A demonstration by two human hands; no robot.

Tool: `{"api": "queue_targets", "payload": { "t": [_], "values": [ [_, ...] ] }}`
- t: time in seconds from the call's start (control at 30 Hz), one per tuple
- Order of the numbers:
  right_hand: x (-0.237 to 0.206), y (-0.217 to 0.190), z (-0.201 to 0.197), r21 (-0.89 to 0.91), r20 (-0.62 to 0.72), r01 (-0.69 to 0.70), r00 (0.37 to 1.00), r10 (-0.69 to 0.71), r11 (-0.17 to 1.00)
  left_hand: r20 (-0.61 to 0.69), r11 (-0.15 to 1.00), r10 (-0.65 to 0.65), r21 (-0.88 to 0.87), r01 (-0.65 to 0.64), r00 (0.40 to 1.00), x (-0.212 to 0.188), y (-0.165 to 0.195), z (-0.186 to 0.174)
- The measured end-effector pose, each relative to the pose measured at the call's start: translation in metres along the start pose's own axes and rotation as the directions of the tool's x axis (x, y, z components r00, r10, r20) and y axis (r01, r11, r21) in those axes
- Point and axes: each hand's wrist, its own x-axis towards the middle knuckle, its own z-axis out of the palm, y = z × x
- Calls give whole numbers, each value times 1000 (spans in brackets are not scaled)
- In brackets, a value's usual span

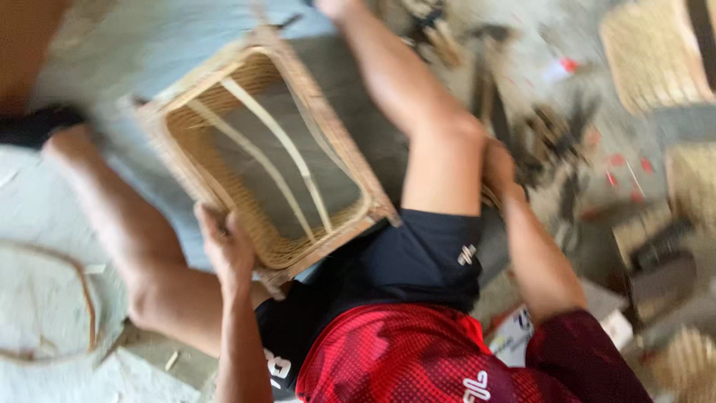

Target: The person sits on the floor with a woven bamboo basket frame on their lap, fitting thin bamboo strips across the open side as ribs. They apply glue from a squeeze bottle along the frame edge, press the strips into place, trim ends with pliers, and tap strips tight with a hammer.

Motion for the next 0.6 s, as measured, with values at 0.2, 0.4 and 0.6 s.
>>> {"api": "queue_targets", "payload": {
  "t": [0.2, 0.4, 0.6],
  "values": [
    [38, -54, -136, 81, -259, 193, 952, -166, 978, 549, 85, -347, -789, 609, 760, 15, 53, 43],
    [92, -241, -175, 527, -185, 487, 866, -465, 696, 337, 750, -182, -560, 352, 924, 60, 122, 135],
    [133, -413, -54, 737, -251, 619, 624, -740, 272, 377, 582, -327, -643, 498, 867, 85, 119, 146]
  ]
}}
